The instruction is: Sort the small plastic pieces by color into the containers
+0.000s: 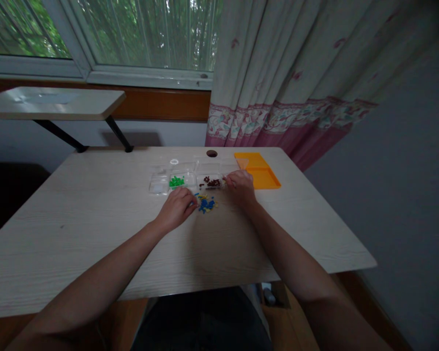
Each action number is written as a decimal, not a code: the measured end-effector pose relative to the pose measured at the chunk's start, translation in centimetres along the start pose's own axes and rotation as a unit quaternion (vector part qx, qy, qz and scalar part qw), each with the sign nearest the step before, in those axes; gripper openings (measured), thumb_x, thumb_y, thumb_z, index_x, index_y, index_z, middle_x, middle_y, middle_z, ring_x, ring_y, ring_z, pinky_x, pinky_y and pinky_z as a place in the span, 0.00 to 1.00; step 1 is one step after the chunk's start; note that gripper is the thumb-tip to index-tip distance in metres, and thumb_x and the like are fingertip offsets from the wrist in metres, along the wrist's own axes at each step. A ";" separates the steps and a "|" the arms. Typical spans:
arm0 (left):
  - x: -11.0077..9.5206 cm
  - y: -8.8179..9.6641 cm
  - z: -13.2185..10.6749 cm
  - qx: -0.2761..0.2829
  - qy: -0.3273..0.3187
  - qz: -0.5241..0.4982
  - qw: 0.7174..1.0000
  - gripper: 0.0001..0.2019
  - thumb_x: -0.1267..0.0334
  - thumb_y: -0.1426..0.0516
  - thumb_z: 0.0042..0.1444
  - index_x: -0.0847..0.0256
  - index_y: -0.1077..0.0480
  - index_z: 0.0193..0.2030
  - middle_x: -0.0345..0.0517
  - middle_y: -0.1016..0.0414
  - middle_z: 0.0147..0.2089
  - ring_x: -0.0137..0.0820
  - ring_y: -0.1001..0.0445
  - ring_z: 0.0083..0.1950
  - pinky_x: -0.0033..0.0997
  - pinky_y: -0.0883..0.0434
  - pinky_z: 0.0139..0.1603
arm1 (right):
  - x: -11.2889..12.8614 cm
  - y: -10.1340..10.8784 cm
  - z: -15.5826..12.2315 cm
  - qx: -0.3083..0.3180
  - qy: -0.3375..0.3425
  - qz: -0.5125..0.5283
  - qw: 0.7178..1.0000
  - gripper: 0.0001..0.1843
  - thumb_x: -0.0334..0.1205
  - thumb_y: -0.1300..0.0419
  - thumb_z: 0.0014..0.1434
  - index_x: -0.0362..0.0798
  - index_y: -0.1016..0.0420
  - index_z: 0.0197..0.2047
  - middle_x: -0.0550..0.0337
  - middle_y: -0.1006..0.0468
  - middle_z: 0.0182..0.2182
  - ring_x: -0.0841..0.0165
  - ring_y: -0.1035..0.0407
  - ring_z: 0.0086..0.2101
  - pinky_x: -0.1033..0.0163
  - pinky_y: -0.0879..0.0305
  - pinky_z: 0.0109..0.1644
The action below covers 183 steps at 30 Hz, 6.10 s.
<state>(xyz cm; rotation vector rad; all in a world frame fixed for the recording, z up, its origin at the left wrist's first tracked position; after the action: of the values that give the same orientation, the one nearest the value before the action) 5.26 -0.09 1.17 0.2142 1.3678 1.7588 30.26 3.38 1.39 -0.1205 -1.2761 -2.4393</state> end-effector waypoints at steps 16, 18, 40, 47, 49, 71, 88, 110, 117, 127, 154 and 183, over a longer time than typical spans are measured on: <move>1.4 0.2 0.2 -0.123 0.114 -0.207 0.964 0.22 0.48 0.51 0.67 0.60 0.31 0.29 0.44 0.32 0.30 0.32 0.33 0.35 0.33 0.32 0.39 | 9.0 1.2 -2.1 -0.005 0.235 0.100 0.967 0.11 0.44 0.41 0.66 0.59 0.21 0.48 0.61 0.19 0.40 0.65 0.32 0.47 0.54 0.47 0.63; 1.3 0.2 0.2 -0.120 0.118 -0.209 0.963 0.22 0.48 0.52 0.68 0.60 0.31 0.29 0.43 0.32 0.30 0.32 0.33 0.36 0.33 0.32 0.39 | 9.5 1.1 -2.4 -0.012 0.237 0.102 0.966 0.11 0.44 0.41 0.66 0.59 0.20 0.49 0.61 0.19 0.38 0.65 0.32 0.46 0.54 0.45 0.61; 0.9 0.3 0.0 -0.112 0.088 -0.189 0.972 0.21 0.52 0.53 0.69 0.59 0.27 0.32 0.45 0.30 0.32 0.33 0.30 0.38 0.34 0.32 0.43 | 9.4 1.2 -2.4 -0.012 0.223 0.057 0.973 0.10 0.42 0.44 0.67 0.56 0.19 0.40 0.63 0.18 0.34 0.66 0.31 0.41 0.55 0.45 0.55; 1.5 1.1 -0.1 -0.133 0.098 -0.151 0.975 0.17 0.56 0.52 0.69 0.58 0.23 0.43 0.47 0.27 0.36 0.36 0.29 0.42 0.37 0.31 0.46 | 3.4 1.3 -0.4 0.008 0.065 0.019 0.998 0.14 0.44 0.46 0.68 0.54 0.19 0.40 0.58 0.18 0.36 0.62 0.32 0.42 0.53 0.47 0.53; 1.6 1.2 -0.1 -0.126 0.090 -0.127 0.980 0.16 0.56 0.51 0.69 0.59 0.23 0.44 0.47 0.26 0.37 0.36 0.30 0.43 0.38 0.32 0.47 | 1.4 1.4 0.0 0.003 0.028 0.004 1.000 0.15 0.45 0.47 0.68 0.53 0.19 0.40 0.57 0.18 0.36 0.61 0.32 0.42 0.53 0.48 0.52; 0.5 0.6 -0.3 -0.051 0.004 -0.056 0.997 0.14 0.63 0.47 0.65 0.57 0.28 0.55 0.51 0.29 0.46 0.40 0.33 0.50 0.42 0.34 0.52 | -1.8 0.0 0.0 0.020 -0.034 -0.044 0.998 0.15 0.42 0.48 0.68 0.50 0.20 0.41 0.53 0.19 0.41 0.59 0.33 0.45 0.52 0.47 0.50; 0.3 -0.4 -0.5 -0.028 0.015 0.025 0.999 0.19 0.64 0.46 0.64 0.59 0.31 0.60 0.54 0.33 0.55 0.44 0.37 0.57 0.49 0.35 0.60 | 5.6 -0.5 -1.2 0.149 0.232 0.007 0.961 0.10 0.40 0.39 0.64 0.51 0.18 0.45 0.54 0.21 0.38 0.62 0.34 0.43 0.57 0.44 0.47; 0.7 -1.2 -0.3 -0.007 0.028 0.090 0.996 0.20 0.55 0.48 0.67 0.57 0.31 0.63 0.56 0.36 0.56 0.45 0.37 0.55 0.49 0.34 0.56 | 4.4 -0.7 -0.7 0.106 0.136 0.060 0.983 0.09 0.40 0.41 0.65 0.51 0.18 0.40 0.56 0.20 0.37 0.63 0.34 0.40 0.57 0.46 0.45; 0.5 -1.0 -0.3 -0.007 0.021 0.077 0.997 0.19 0.56 0.48 0.66 0.56 0.30 0.61 0.55 0.36 0.55 0.44 0.36 0.54 0.48 0.35 0.56 | 3.7 -0.7 -0.6 0.088 0.115 0.065 0.987 0.10 0.41 0.43 0.66 0.51 0.19 0.40 0.56 0.20 0.36 0.62 0.35 0.40 0.57 0.46 0.45; 0.2 -0.5 -0.2 -0.009 0.011 0.040 0.999 0.14 0.57 0.46 0.65 0.57 0.28 0.53 0.54 0.34 0.53 0.43 0.35 0.54 0.47 0.34 0.55 | 3.3 0.1 -0.3 0.076 0.067 0.062 0.993 0.10 0.41 0.45 0.66 0.49 0.22 0.39 0.55 0.21 0.36 0.61 0.34 0.41 0.57 0.45 0.46; 0.0 -0.3 -0.1 -0.005 0.009 0.013 1.000 0.08 0.62 0.43 0.62 0.59 0.28 0.46 0.52 0.33 0.49 0.42 0.34 0.53 0.45 0.34 0.54 | 3.2 0.1 -0.3 0.081 0.061 0.063 0.993 0.10 0.40 0.45 0.66 0.49 0.23 0.40 0.55 0.20 0.37 0.61 0.33 0.42 0.57 0.45 0.46; -0.5 -0.1 0.0 -0.003 -0.009 0.019 1.000 0.06 0.62 0.42 0.62 0.58 0.25 0.43 0.51 0.31 0.48 0.41 0.34 0.51 0.44 0.34 0.52 | 2.9 0.7 -0.1 0.048 0.033 0.056 0.997 0.11 0.41 0.45 0.66 0.49 0.22 0.39 0.55 0.20 0.36 0.61 0.33 0.40 0.56 0.45 0.47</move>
<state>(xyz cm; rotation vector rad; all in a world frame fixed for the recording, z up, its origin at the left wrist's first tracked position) 5.63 -0.42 1.26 0.2530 1.3536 1.7887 27.82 2.11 2.60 -0.0839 -1.3175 -2.2651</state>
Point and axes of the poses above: each hand's wrist, its own z-axis towards the middle knuckle, its own y-axis out of the back of the hand, x = y × z, the point moved 3 cm from there along z, towards the middle knuckle
